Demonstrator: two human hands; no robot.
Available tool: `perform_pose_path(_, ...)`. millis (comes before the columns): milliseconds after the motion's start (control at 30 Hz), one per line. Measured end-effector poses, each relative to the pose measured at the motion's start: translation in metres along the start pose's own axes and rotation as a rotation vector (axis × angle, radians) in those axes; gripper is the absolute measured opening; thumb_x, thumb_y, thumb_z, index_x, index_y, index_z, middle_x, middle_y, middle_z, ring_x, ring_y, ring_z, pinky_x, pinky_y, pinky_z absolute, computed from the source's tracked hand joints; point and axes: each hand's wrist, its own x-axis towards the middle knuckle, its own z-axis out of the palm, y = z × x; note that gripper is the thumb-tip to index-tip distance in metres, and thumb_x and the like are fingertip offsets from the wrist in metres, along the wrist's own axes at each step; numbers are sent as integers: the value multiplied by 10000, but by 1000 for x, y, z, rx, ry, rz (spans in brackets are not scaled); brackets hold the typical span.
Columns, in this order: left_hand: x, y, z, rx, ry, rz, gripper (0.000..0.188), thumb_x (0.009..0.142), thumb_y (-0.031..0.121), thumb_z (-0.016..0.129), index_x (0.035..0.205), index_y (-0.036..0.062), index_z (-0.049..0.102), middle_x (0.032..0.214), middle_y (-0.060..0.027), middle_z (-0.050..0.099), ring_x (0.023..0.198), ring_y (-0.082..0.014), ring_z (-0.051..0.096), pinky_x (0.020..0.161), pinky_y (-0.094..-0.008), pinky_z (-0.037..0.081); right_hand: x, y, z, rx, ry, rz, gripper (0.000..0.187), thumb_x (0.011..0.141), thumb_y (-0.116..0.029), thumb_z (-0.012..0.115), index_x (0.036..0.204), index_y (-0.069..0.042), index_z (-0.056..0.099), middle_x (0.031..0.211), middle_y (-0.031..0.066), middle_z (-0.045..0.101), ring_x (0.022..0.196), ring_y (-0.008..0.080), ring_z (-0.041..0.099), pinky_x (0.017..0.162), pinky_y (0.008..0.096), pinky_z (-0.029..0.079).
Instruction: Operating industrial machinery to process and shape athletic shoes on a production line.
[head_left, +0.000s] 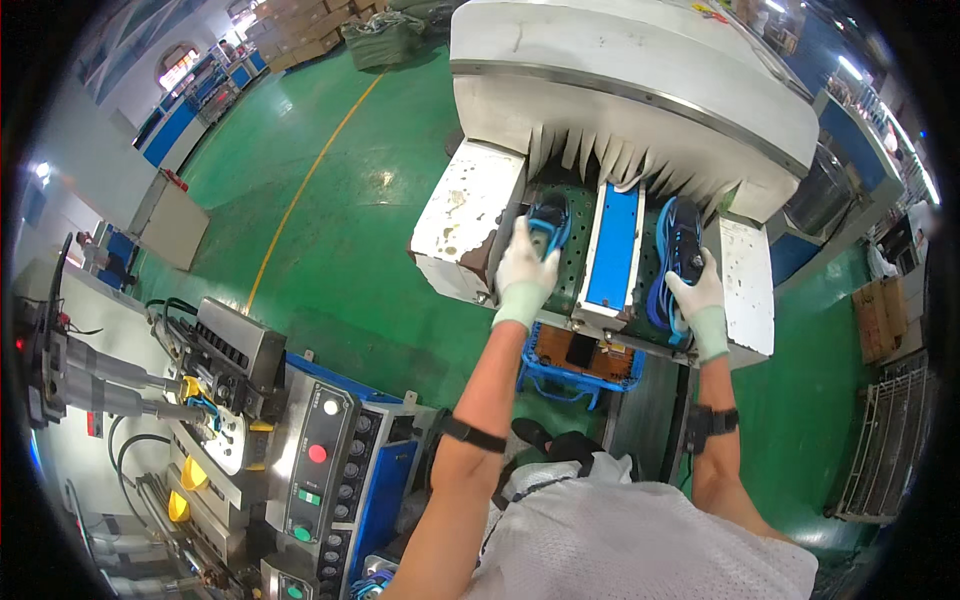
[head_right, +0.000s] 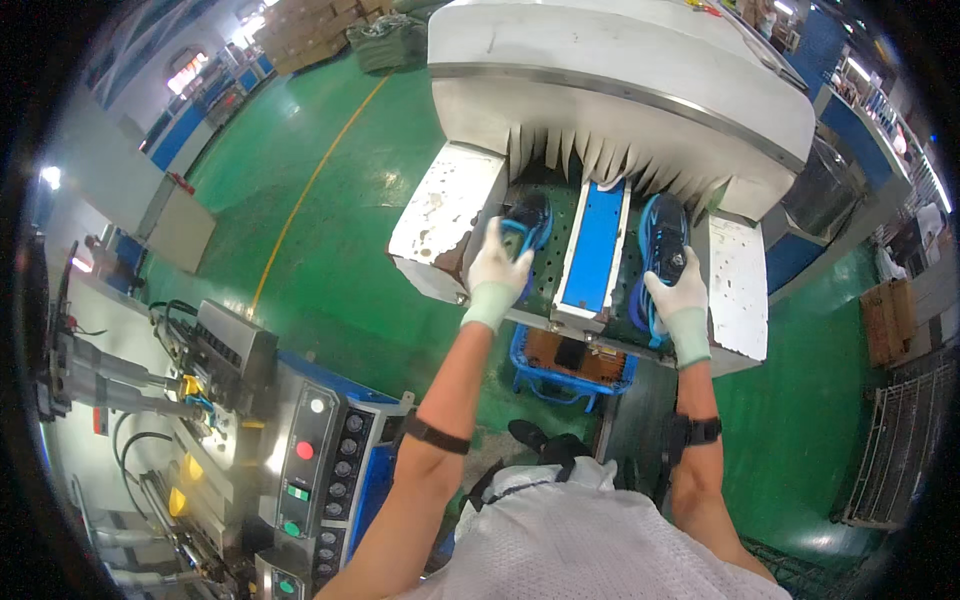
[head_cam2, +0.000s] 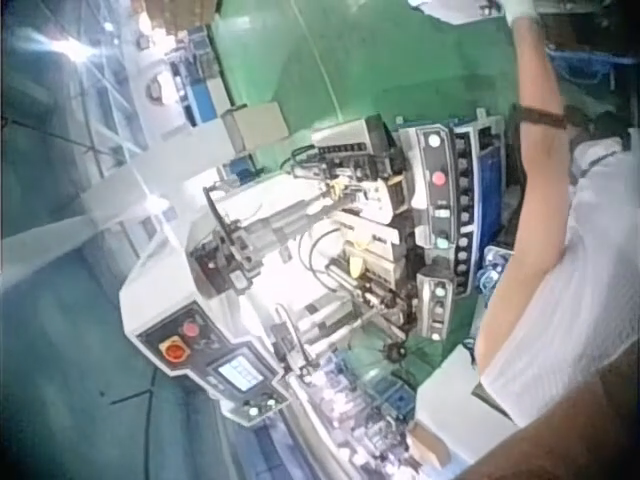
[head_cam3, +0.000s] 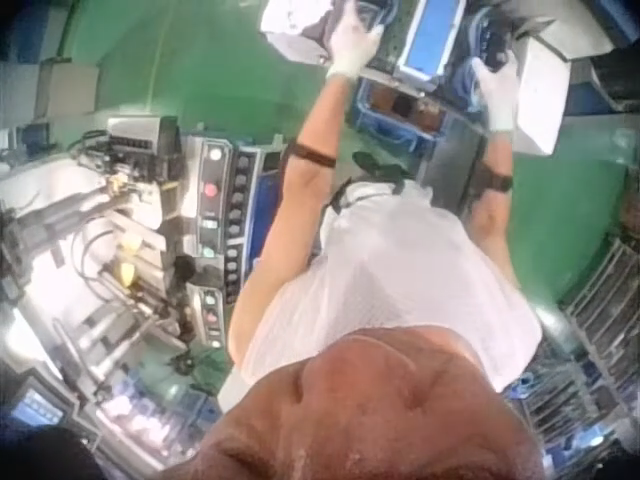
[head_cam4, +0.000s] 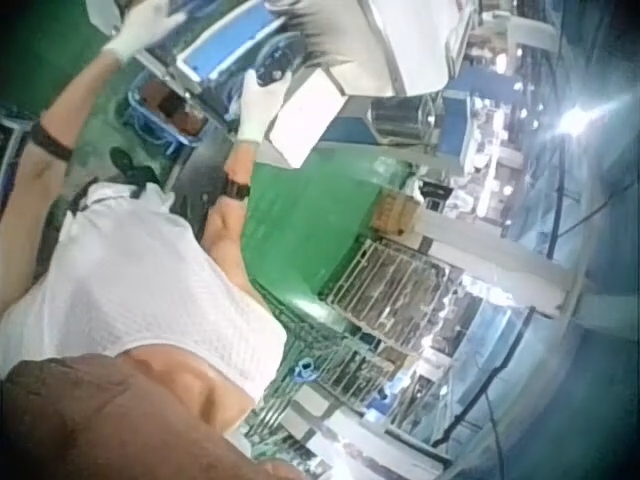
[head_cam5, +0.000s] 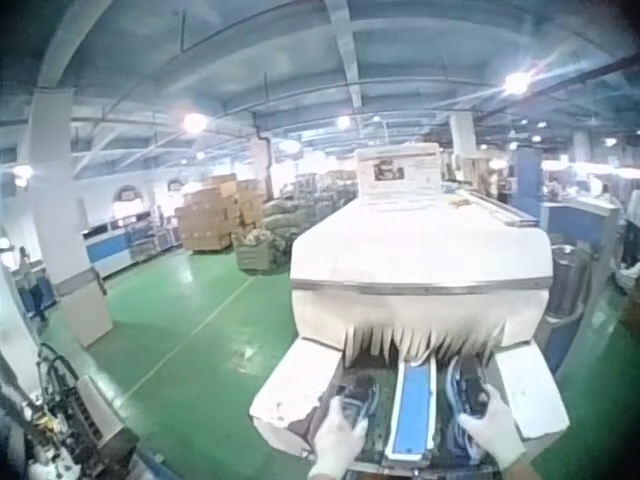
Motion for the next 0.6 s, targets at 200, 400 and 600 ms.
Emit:
perform_pose_path(200, 66, -2, 23, -333, 213, 156, 757, 808, 291, 766, 1434, 14, 444, 1298, -274, 606, 1193, -406, 601, 1028, -437, 476, 123, -2, 58, -262, -36, -7, 843, 794, -392, 774, 1419, 61, 437, 1240, 298, 626, 1177, 393, 609, 1017, 400, 468)
perform_pose_path(400, -93, -97, -21, -723, 122, 131, 503, 932, 225, 674, 1340, -34, 536, 1267, -231, 646, 1155, -286, 650, 1005, -376, 498, -39, -102, 102, 285, -201, -650, 555, 981, -107, 603, 1466, 56, 388, 1490, 219, 453, 1385, 304, 436, 1170, 413, 311)
perform_pose_path(600, -392, -247, -87, -435, 640, -619, 351, 920, 322, 634, 1123, 40, 686, 1102, -165, 714, 1046, -304, 677, 942, -392, 513, -210, -23, 276, 225, -1631, -504, 583, 951, -86, 650, 1463, 42, 403, 1502, 197, 452, 1407, 275, 421, 1179, 382, 312)
